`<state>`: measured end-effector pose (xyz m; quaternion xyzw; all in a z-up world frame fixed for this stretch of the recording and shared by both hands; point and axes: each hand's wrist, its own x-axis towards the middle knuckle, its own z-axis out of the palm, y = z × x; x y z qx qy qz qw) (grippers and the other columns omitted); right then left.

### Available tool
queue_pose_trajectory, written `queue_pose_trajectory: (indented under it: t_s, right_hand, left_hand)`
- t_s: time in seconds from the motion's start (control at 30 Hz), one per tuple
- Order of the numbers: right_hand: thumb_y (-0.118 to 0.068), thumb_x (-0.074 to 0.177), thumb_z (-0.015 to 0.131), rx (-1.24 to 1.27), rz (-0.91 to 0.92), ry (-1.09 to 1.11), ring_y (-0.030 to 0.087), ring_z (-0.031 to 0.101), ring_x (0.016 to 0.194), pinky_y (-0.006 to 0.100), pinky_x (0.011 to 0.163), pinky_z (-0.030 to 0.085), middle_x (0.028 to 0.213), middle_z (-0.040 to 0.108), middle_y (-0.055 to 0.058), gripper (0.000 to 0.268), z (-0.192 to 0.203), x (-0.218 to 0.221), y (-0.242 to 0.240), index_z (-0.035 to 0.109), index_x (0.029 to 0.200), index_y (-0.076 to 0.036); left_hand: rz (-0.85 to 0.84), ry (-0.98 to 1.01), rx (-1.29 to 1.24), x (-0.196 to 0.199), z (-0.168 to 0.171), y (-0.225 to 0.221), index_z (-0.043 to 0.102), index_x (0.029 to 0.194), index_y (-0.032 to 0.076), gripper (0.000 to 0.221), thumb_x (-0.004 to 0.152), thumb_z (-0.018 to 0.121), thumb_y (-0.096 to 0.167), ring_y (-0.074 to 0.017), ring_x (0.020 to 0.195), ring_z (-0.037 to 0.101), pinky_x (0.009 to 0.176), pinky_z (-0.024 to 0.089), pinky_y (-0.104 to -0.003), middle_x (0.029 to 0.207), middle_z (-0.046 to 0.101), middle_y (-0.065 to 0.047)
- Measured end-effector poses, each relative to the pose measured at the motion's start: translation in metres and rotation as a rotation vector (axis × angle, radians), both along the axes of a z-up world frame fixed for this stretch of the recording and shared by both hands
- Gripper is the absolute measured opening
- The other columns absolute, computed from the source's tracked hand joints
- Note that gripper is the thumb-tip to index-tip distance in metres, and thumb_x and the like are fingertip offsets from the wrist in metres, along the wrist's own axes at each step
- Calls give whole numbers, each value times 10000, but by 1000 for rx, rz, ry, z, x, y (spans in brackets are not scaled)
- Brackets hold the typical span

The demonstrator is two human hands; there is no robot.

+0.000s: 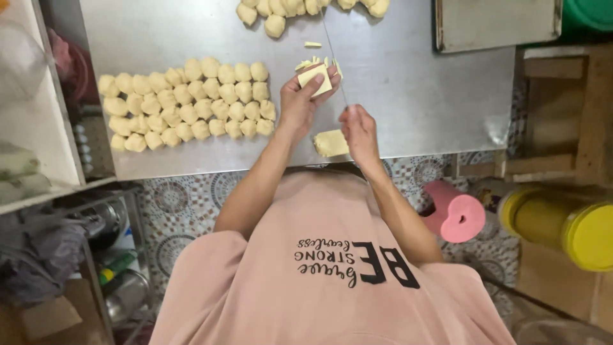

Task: Cutting strips of butter and placing them on portioned dough balls on a metal table.

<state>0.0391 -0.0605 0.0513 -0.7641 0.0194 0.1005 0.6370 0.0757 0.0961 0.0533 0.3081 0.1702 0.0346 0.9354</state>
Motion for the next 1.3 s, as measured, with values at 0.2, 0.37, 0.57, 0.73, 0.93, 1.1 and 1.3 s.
queue_pose_trajectory:
  t_s: [0.2, 0.37, 0.57, 0.73, 0.93, 1.1, 1.3]
  right_hand:
    - [-441, 1066, 402, 77, 63, 66, 85, 350, 549, 268, 503, 283, 636, 371, -24, 437, 48, -5, 22, 515, 827, -94]
    - [-432, 1064, 426, 130, 68, 95, 76, 344, 547, 258, 492, 273, 690, 425, -10, 431, 44, 3, 20, 515, 828, -83]
    - [-505, 1059, 359, -80, 121, -70, 157, 478, 619, 319, 608, 403, 676, 498, 28, 493, 44, 18, 8, 497, 784, -119]
    - [-456, 1074, 380, -218, 142, -33, 131, 445, 570, 326, 571, 371, 600, 450, -14, 445, 62, 24, -1, 545, 834, -119]
    - [-568, 1031, 411, -16, 175, 94, 104, 409, 567, 269, 544, 331, 606, 417, -11, 529, 45, 24, 11, 506, 749, -131]
    - [-475, 1079, 408, -137, 160, 13, 286, 540, 667, 396, 647, 428, 700, 554, 108, 483, 25, 23, 10, 552, 798, -110]
    - [-440, 1102, 448, -189, 197, 115, 297, 552, 551, 383, 505, 405, 590, 547, 113, 469, 3, 44, -19, 609, 842, -84]
  left_hand:
    - [-60, -8, 108, -17, 46, -3, 704, 1160, -54, 287, 922, 749, 101, -408, 1050, 759, 967, 633, -470, 1168, 742, -281]
    - [-82, -35, 136, -18, 54, -3, 703, 1170, -28, 297, 924, 763, 127, -400, 1067, 757, 963, 631, -455, 1171, 751, -246]
    - [-67, -100, 110, -9, 35, -20, 692, 1183, -31, 280, 942, 748, 100, -430, 1066, 746, 965, 627, -493, 1183, 728, -292]
    - [92, -50, 89, -2, 14, -24, 695, 1228, -30, 278, 966, 715, 60, -386, 1091, 741, 940, 630, -498, 1233, 724, -240]
    - [55, -115, 90, -4, 33, -12, 649, 1243, -89, 299, 980, 674, 50, -428, 1157, 702, 1014, 609, -538, 1227, 712, -282]
    - [-12, -149, 59, -4, 17, -13, 600, 1304, -122, 341, 985, 634, -8, -478, 1156, 674, 1017, 575, -586, 1251, 671, -341]
    - [75, 0, -30, 20, 3, -33, 599, 1307, -106, 371, 946, 672, -63, -420, 1095, 709, 936, 617, -573, 1244, 694, -266]
